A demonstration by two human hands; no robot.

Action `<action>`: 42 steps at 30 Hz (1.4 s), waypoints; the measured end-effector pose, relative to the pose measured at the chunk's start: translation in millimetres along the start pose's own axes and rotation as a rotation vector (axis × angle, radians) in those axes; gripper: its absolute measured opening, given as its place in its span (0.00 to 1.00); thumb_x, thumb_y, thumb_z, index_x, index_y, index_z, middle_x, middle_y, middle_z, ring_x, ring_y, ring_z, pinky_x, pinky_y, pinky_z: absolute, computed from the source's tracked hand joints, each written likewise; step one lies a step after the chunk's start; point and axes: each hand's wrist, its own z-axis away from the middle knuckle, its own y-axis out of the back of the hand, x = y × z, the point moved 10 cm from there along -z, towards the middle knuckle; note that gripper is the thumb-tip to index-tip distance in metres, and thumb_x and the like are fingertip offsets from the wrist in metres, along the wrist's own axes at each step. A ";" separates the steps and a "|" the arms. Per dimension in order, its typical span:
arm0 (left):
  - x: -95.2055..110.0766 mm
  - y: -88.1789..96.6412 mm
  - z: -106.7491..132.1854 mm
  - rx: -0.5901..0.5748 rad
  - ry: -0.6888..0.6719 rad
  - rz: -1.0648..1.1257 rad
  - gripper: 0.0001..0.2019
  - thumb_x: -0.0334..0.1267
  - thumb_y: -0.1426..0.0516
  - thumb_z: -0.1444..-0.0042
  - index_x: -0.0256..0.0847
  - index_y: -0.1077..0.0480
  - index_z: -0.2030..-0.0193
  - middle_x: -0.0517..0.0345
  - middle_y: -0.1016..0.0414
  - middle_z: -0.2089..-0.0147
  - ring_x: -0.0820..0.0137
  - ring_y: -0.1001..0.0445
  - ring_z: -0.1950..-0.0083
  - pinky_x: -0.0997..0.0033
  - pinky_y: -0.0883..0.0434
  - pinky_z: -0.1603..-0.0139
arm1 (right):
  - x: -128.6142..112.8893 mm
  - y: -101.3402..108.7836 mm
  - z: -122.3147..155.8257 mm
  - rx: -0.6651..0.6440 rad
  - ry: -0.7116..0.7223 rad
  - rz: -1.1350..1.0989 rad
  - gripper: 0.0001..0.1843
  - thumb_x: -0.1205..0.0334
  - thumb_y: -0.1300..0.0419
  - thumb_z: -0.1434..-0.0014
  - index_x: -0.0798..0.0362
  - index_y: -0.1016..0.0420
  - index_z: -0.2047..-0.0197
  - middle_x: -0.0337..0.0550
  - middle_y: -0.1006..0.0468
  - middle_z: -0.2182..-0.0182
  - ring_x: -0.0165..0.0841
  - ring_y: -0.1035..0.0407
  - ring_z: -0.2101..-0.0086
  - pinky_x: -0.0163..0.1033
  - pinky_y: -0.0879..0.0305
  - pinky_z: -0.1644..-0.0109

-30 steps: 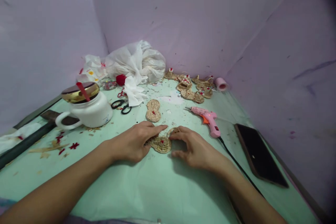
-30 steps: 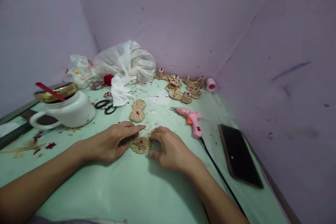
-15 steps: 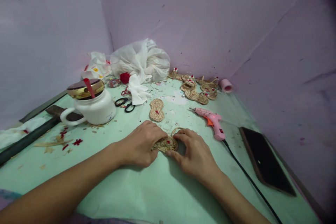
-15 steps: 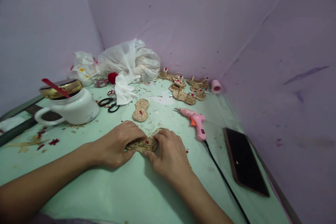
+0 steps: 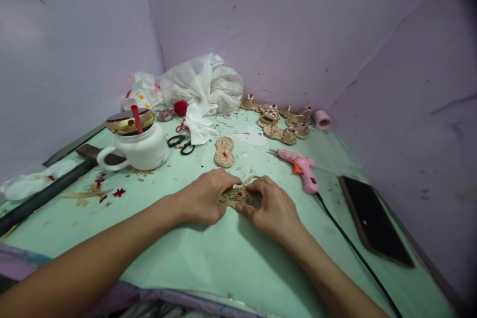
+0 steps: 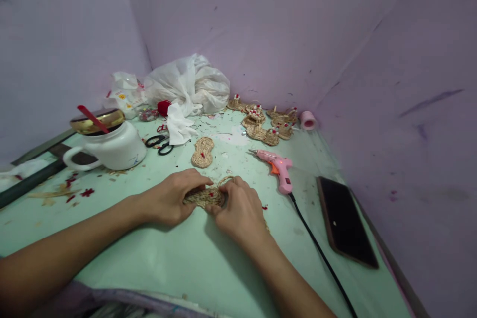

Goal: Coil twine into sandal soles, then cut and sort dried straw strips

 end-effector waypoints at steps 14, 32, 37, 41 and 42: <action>14.9 8.6 1.0 0.035 -0.206 -0.074 0.32 0.22 0.49 0.61 0.35 0.42 0.44 0.50 0.30 0.62 0.62 0.33 0.58 0.58 0.38 0.51 | 68.4 44.2 -13.8 0.159 -0.230 -1.040 0.20 0.53 0.33 0.60 0.53 0.25 0.63 0.46 0.21 0.66 0.35 0.28 0.67 0.39 0.34 0.65; 35.9 28.5 3.5 0.285 -0.365 -0.120 0.38 0.21 0.50 0.53 0.46 0.54 0.35 0.48 0.35 0.42 0.59 0.43 0.39 0.47 0.51 0.39 | -4.2 -11.3 -15.8 -0.243 0.040 -1.009 0.31 0.71 0.40 0.60 0.54 0.38 0.50 0.33 0.28 0.76 0.28 0.35 0.75 0.34 0.40 0.71; -8.6 50.8 1.3 0.393 -0.065 0.315 0.40 0.32 0.42 0.55 0.45 0.53 0.35 0.48 0.53 0.33 0.55 0.53 0.34 0.48 0.50 0.38 | 4.2 -12.8 -16.5 -0.215 -0.173 -1.303 0.37 0.70 0.35 0.67 0.54 0.40 0.51 0.33 0.26 0.76 0.29 0.32 0.76 0.36 0.37 0.69; -41.7 51.8 4.4 0.539 0.117 0.956 0.33 0.40 0.40 0.56 0.42 0.41 0.40 0.47 0.41 0.38 0.56 0.40 0.41 0.55 0.39 0.44 | 9.9 -3.2 -17.3 -0.095 -0.175 -1.374 0.36 0.66 0.32 0.65 0.54 0.40 0.52 0.35 0.26 0.76 0.31 0.30 0.75 0.37 0.36 0.69; -47.9 46.3 5.2 0.575 0.199 1.068 0.30 0.40 0.39 0.56 0.41 0.37 0.43 0.47 0.36 0.42 0.58 0.36 0.44 0.58 0.36 0.47 | 13.1 -0.5 -18.0 -0.034 -0.172 -1.408 0.35 0.65 0.31 0.64 0.54 0.40 0.52 0.35 0.26 0.75 0.31 0.30 0.74 0.37 0.36 0.68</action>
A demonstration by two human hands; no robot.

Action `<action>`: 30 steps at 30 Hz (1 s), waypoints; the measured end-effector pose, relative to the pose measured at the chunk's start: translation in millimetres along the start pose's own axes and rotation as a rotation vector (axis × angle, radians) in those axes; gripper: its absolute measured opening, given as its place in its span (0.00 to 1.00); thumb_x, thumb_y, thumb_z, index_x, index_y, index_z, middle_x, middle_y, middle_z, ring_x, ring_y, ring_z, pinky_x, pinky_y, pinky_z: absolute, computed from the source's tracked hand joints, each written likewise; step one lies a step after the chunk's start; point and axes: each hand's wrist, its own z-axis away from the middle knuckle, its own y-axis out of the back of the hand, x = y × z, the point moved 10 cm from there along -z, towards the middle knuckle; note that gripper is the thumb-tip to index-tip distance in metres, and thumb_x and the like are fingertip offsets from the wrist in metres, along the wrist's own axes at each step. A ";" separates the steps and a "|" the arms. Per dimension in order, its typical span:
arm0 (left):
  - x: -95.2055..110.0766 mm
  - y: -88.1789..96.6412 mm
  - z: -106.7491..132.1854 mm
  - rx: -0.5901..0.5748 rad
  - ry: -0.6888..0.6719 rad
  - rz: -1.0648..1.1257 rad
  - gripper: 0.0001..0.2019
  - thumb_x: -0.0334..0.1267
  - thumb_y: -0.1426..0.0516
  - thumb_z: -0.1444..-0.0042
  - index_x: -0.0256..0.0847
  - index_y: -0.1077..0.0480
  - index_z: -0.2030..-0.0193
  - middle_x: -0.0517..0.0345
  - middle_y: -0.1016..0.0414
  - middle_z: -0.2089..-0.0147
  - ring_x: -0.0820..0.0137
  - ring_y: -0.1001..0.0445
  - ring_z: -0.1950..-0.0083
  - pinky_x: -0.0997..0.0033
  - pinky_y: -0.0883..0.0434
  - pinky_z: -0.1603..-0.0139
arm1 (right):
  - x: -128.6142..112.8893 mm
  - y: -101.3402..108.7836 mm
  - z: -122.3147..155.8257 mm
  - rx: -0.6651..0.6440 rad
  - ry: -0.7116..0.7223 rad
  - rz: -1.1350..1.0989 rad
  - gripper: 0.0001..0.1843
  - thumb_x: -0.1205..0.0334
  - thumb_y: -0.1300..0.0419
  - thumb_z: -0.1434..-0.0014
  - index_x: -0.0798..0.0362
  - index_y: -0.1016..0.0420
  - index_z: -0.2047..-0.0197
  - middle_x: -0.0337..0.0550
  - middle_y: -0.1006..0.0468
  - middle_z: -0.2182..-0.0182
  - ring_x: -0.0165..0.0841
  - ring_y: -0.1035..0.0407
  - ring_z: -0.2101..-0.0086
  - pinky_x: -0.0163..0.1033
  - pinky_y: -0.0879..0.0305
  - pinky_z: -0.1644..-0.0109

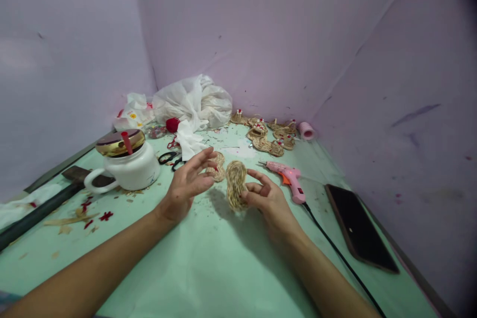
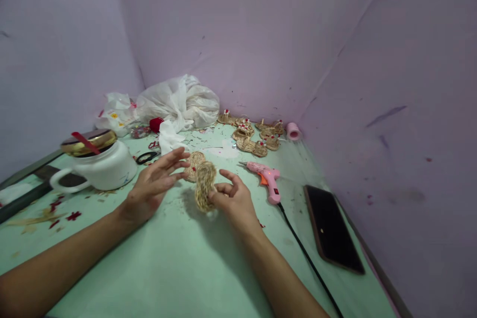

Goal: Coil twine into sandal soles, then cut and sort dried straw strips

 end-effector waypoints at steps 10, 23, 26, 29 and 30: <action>-54.3 -16.3 16.6 0.145 0.522 0.225 0.08 0.30 0.37 0.65 0.32 0.28 0.74 0.56 0.26 0.77 0.73 0.29 0.75 0.73 0.33 0.69 | -0.8 5.3 -1.6 0.014 0.070 -0.022 0.27 0.45 0.40 0.52 0.53 0.33 0.53 0.51 0.24 0.58 0.38 0.28 0.61 0.43 0.35 0.55; -60.2 -9.0 16.8 0.133 0.536 0.187 0.06 0.31 0.37 0.62 0.34 0.30 0.77 0.58 0.26 0.78 0.75 0.31 0.78 0.76 0.35 0.74 | -7.5 52.3 -8.4 0.192 0.048 -0.172 0.17 0.55 0.30 0.65 0.54 0.34 0.80 0.33 0.35 0.83 0.21 0.43 0.83 0.28 0.43 0.80; -59.4 -8.5 16.4 0.126 0.521 0.197 0.06 0.31 0.37 0.62 0.34 0.30 0.77 0.58 0.27 0.78 0.75 0.31 0.77 0.76 0.35 0.74 | -15.8 62.8 -6.2 0.258 0.085 -0.093 0.19 0.53 0.31 0.64 0.55 0.35 0.81 0.32 0.36 0.85 0.20 0.46 0.85 0.28 0.48 0.84; -58.9 -8.6 16.1 0.120 0.514 0.196 0.06 0.31 0.37 0.62 0.33 0.30 0.77 0.58 0.27 0.79 0.75 0.31 0.77 0.76 0.35 0.74 | -28.3 71.8 -3.8 0.310 0.153 0.027 0.20 0.50 0.32 0.63 0.53 0.39 0.83 0.28 0.44 0.89 0.20 0.54 0.87 0.28 0.56 0.86; -58.8 -8.9 16.2 0.119 0.515 0.196 0.06 0.31 0.37 0.62 0.33 0.30 0.76 0.58 0.27 0.79 0.75 0.31 0.77 0.76 0.35 0.74 | -30.7 74.3 -3.3 0.325 0.167 0.061 0.21 0.49 0.33 0.63 0.53 0.40 0.84 0.27 0.47 0.89 0.20 0.57 0.88 0.28 0.59 0.86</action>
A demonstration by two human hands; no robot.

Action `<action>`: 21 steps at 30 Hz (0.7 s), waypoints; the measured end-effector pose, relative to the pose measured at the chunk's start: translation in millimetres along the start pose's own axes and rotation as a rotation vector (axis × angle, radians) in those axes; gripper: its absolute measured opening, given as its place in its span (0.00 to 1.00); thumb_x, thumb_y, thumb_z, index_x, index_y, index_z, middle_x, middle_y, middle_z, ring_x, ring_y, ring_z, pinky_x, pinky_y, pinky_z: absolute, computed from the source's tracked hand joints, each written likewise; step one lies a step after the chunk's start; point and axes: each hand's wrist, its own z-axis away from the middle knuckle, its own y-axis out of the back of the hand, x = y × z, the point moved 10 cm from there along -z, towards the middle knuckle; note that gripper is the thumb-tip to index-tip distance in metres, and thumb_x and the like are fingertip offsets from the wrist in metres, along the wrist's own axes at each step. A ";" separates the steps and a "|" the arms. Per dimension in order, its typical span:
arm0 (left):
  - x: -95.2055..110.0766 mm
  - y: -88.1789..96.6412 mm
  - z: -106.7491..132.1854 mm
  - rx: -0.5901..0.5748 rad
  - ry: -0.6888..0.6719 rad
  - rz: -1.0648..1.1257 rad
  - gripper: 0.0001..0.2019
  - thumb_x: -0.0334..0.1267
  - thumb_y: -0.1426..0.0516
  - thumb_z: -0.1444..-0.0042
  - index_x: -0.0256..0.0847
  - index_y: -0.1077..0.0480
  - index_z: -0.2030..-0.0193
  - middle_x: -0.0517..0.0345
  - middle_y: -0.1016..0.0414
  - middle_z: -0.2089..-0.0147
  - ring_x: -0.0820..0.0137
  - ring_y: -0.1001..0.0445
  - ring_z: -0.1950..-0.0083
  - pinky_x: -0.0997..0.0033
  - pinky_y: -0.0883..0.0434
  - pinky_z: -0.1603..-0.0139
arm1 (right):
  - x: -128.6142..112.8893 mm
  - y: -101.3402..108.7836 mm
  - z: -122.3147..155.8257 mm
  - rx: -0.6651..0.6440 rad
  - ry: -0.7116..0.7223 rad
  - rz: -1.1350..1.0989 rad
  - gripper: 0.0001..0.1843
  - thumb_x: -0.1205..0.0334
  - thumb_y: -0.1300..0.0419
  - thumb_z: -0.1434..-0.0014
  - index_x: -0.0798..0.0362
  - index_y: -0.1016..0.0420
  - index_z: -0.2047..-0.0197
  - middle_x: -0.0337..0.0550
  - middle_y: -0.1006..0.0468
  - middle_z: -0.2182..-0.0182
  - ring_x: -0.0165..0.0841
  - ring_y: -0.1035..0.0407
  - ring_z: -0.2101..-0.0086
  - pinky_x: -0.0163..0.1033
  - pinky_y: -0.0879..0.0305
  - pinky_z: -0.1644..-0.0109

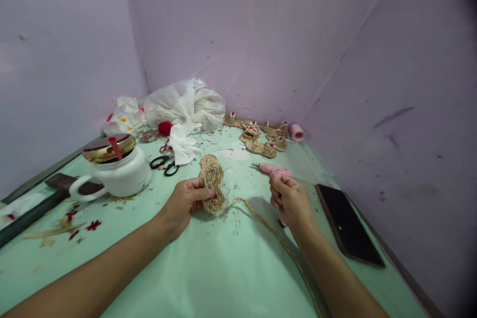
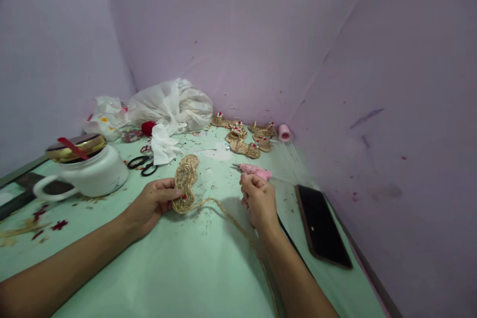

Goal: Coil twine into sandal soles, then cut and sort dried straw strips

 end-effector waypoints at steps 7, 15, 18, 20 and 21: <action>0.8 0.0 0.2 0.000 -0.007 0.008 0.07 0.32 0.36 0.63 0.33 0.30 0.76 0.58 0.27 0.78 0.75 0.31 0.77 0.75 0.35 0.73 | -19.2 40.0 -7.4 0.235 0.158 0.332 0.25 0.41 0.47 0.50 0.50 0.46 0.85 0.30 0.49 0.89 0.24 0.53 0.87 0.33 0.54 0.82; 5.4 6.0 4.4 0.068 -0.047 0.024 0.07 0.31 0.37 0.64 0.32 0.29 0.76 0.55 0.25 0.77 0.73 0.29 0.76 0.75 0.33 0.73 | -36.5 72.9 -24.6 0.359 0.034 1.226 0.25 0.38 0.47 0.54 0.52 0.26 0.69 0.44 0.25 0.81 0.39 0.31 0.74 0.38 0.46 0.72; 15.4 17.3 12.4 0.156 -0.109 0.095 0.08 0.30 0.38 0.66 0.33 0.28 0.75 0.56 0.25 0.77 0.72 0.29 0.75 0.74 0.31 0.72 | -22.3 66.6 -29.6 0.243 -0.081 1.356 0.27 0.37 0.48 0.53 0.53 0.26 0.65 0.44 0.25 0.84 0.41 0.30 0.73 0.38 0.46 0.73; 26.0 26.7 18.7 0.222 -0.172 0.169 0.08 0.29 0.40 0.68 0.33 0.28 0.75 0.57 0.26 0.78 0.72 0.30 0.76 0.75 0.31 0.73 | -19.3 65.7 -31.7 0.230 -0.106 1.397 0.28 0.38 0.45 0.55 0.54 0.28 0.62 0.44 0.24 0.82 0.42 0.29 0.70 0.38 0.46 0.74; 31.3 31.1 21.6 0.253 -0.200 0.207 0.08 0.29 0.41 0.69 0.34 0.28 0.76 0.57 0.27 0.78 0.73 0.30 0.76 0.75 0.30 0.73 | -16.0 65.6 -33.0 0.205 -0.129 1.404 0.27 0.39 0.44 0.55 0.54 0.28 0.63 0.44 0.23 0.82 0.42 0.29 0.70 0.37 0.47 0.74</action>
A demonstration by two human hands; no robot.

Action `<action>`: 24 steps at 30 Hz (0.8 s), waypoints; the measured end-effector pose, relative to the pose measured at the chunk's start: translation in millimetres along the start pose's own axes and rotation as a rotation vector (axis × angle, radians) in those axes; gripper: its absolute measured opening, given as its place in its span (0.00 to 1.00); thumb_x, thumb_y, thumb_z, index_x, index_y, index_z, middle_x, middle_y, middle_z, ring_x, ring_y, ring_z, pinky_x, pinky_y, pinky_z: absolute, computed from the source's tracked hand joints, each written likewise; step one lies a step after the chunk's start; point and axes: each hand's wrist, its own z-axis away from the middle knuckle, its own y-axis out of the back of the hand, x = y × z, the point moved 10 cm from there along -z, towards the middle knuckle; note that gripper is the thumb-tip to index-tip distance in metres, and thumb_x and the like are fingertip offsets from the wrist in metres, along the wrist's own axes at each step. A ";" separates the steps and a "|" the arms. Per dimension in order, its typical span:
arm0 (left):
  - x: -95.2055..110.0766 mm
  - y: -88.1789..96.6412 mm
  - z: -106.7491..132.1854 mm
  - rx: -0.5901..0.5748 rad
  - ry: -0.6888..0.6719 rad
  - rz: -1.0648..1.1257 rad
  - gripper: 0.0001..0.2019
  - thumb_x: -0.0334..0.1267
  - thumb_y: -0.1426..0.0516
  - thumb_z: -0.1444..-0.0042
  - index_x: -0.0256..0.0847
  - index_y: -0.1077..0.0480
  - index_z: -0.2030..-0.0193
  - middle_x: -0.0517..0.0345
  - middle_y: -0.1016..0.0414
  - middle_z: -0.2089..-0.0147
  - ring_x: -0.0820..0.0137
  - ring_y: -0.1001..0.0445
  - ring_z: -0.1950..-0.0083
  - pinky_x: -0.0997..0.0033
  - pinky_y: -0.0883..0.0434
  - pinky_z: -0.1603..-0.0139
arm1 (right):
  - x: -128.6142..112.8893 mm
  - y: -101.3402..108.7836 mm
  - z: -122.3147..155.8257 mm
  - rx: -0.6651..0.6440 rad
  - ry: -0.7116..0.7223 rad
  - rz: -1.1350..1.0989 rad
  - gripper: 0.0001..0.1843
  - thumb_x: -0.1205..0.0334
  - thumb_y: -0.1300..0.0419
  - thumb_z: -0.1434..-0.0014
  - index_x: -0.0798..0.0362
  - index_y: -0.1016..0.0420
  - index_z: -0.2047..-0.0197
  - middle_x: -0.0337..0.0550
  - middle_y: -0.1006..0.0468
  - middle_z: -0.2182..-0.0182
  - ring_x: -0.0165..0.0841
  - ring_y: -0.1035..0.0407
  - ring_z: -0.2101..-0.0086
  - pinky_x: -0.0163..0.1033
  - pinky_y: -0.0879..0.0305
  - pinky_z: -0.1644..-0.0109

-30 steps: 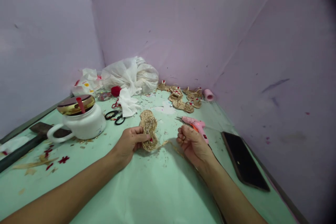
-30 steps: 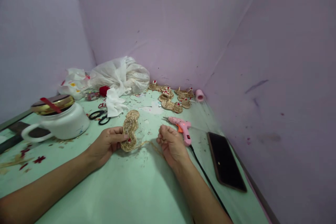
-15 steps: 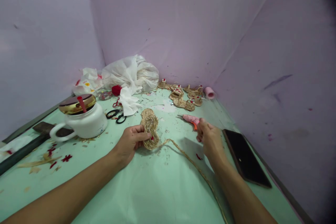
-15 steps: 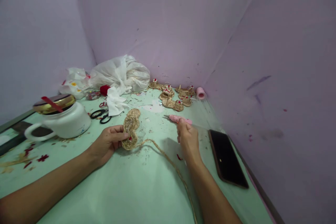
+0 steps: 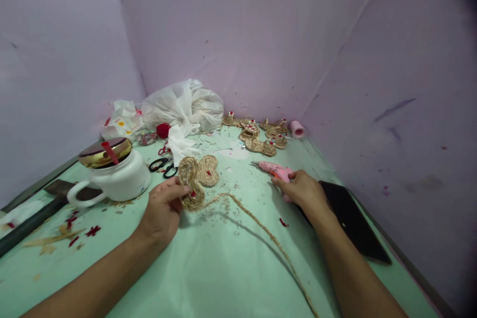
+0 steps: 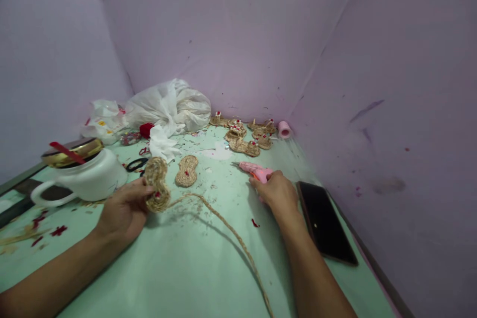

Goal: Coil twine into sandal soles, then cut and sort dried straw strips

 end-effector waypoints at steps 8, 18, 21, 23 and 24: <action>10.4 8.5 -1.4 0.101 -0.011 0.082 0.09 0.26 0.43 0.70 0.34 0.28 0.76 0.57 0.26 0.77 0.73 0.30 0.76 0.77 0.30 0.76 | 1.8 -14.0 0.3 -0.174 0.086 -0.094 0.16 0.46 0.39 0.58 0.52 0.27 0.77 0.41 0.25 0.82 0.35 0.32 0.77 0.35 0.47 0.76; -1.2 3.9 -5.3 0.000 0.054 0.025 0.08 0.28 0.40 0.70 0.33 0.30 0.77 0.58 0.27 0.78 0.74 0.31 0.77 0.77 0.32 0.74 | -14.5 -35.1 28.7 -0.397 -0.012 -0.705 0.05 0.65 0.40 0.61 0.52 0.32 0.76 0.33 0.36 0.86 0.27 0.41 0.83 0.33 0.43 0.80; -10.5 -3.5 -6.9 -0.112 0.111 -0.019 0.08 0.30 0.38 0.68 0.33 0.29 0.75 0.57 0.27 0.78 0.74 0.32 0.77 0.76 0.33 0.74 | -40.0 -28.7 45.0 -0.475 0.075 -1.045 0.08 0.63 0.37 0.59 0.52 0.31 0.73 0.36 0.32 0.79 0.27 0.38 0.78 0.33 0.36 0.76; -17.8 -9.2 -7.4 -0.189 0.146 -0.059 0.09 0.31 0.37 0.66 0.32 0.28 0.73 0.55 0.27 0.76 0.73 0.31 0.76 0.75 0.33 0.72 | -54.0 -20.0 55.9 -0.501 0.178 -1.135 0.15 0.61 0.35 0.59 0.52 0.29 0.65 0.42 0.27 0.67 0.29 0.34 0.72 0.31 0.38 0.76; -20.9 -11.4 -7.7 -0.217 0.158 -0.072 0.10 0.32 0.36 0.65 0.31 0.28 0.72 0.55 0.26 0.75 0.73 0.30 0.75 0.74 0.33 0.71 | -59.3 -17.3 61.7 -0.526 0.228 -1.162 0.19 0.61 0.34 0.59 0.51 0.29 0.60 0.44 0.27 0.61 0.31 0.33 0.69 0.30 0.39 0.77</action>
